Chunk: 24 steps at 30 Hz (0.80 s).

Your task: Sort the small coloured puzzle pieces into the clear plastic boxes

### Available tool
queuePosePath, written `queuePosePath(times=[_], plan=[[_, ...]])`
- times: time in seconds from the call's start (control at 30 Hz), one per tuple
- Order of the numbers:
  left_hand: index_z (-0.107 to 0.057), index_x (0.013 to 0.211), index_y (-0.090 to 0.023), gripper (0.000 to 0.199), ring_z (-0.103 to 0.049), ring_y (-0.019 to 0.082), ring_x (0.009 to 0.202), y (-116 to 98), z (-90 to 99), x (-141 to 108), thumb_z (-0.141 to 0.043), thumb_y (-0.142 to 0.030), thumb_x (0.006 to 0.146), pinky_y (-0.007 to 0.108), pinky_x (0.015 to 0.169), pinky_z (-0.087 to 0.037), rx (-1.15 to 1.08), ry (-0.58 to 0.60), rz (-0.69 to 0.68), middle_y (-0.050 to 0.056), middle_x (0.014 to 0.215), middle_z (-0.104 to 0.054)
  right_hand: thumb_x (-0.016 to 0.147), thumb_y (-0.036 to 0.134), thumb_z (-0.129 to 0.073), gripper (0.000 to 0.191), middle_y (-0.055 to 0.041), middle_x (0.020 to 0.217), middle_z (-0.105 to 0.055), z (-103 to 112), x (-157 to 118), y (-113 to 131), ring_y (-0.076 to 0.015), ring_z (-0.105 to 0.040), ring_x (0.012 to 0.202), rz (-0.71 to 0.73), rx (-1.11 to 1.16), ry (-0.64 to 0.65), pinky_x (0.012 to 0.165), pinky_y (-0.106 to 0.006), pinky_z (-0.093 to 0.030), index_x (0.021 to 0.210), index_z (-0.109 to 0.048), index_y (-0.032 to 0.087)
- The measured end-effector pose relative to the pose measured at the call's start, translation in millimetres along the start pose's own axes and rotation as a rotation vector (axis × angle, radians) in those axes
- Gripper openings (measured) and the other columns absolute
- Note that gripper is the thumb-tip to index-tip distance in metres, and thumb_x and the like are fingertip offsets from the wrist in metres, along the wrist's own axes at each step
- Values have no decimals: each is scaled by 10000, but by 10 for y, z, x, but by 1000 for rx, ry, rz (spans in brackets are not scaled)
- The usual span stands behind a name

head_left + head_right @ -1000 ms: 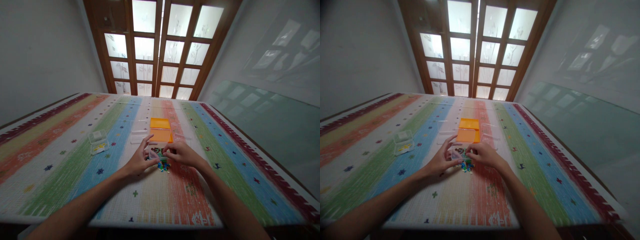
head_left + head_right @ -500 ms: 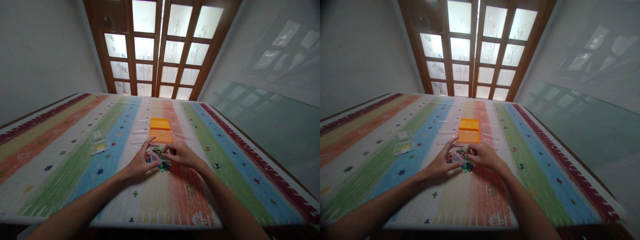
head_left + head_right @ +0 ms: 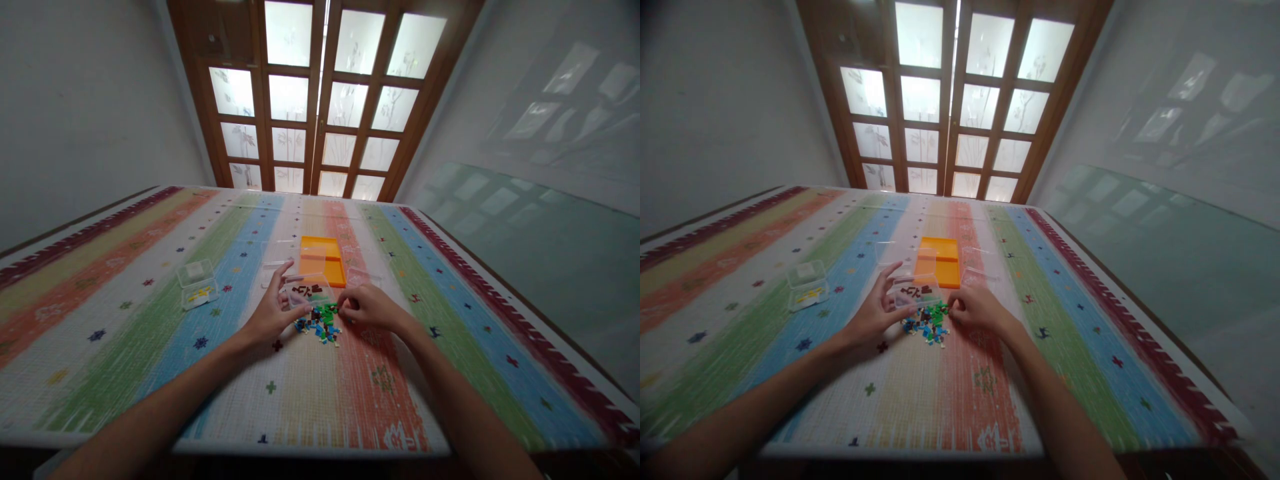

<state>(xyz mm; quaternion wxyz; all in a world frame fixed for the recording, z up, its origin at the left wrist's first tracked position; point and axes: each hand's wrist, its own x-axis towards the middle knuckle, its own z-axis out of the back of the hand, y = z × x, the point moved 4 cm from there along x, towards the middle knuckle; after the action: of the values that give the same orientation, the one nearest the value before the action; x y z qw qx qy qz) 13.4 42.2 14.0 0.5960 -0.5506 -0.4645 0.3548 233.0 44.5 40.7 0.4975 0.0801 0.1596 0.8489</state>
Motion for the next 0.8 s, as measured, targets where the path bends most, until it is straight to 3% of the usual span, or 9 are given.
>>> queuePosePath(times=[0.23, 0.4, 0.63, 0.8], plan=[[-255, 1526, -317, 1011, -695, 119, 834, 31, 38, 17, -860, -278, 716, 347, 837, -585, 16, -12, -12, 157, 1420, -476, 824, 146, -665, 135, -79, 830, -761, -76, 20, 34, -173, -646, 717, -8, -69, 13, 620, -245, -368, 880, -785, 170], [-253, 1524, -311, 996, -700, 121, 830, 27, 24, 20, -853, -284, 730, 366, 856, -586, 11, 11, -15, 171, 1434, -464, 873, 175, -632, 142, -30, 678, -692, 29, -7, -24, -121, -557, 585, 67, 107, -8, 584, -230, -349, 880, -772, 149], [-242, 1526, -341, 983, -714, 129, 844, -17, -129, -45, -841, -263, 750, 350, 832, -591, -28, 100, 1, 152, 1422, -474, 914, 384, -641, 262, 48, 541, -502, 287, -96, 33, -89, -414, 514, 161, 349, -273, 531, -224, -294, 896, -770, 157], [-250, 1523, -337, 964, -720, 156, 897, -38, -219, -86, -831, -226, 761, 353, 846, -587, -51, 152, -15, 138, 1400, -488, 920, 305, -627, 223, 37, 539, -548, 193, -77, 187, -75, -415, 473, 208, 313, -207, 526, -223, -301, 909, -779, 142]])
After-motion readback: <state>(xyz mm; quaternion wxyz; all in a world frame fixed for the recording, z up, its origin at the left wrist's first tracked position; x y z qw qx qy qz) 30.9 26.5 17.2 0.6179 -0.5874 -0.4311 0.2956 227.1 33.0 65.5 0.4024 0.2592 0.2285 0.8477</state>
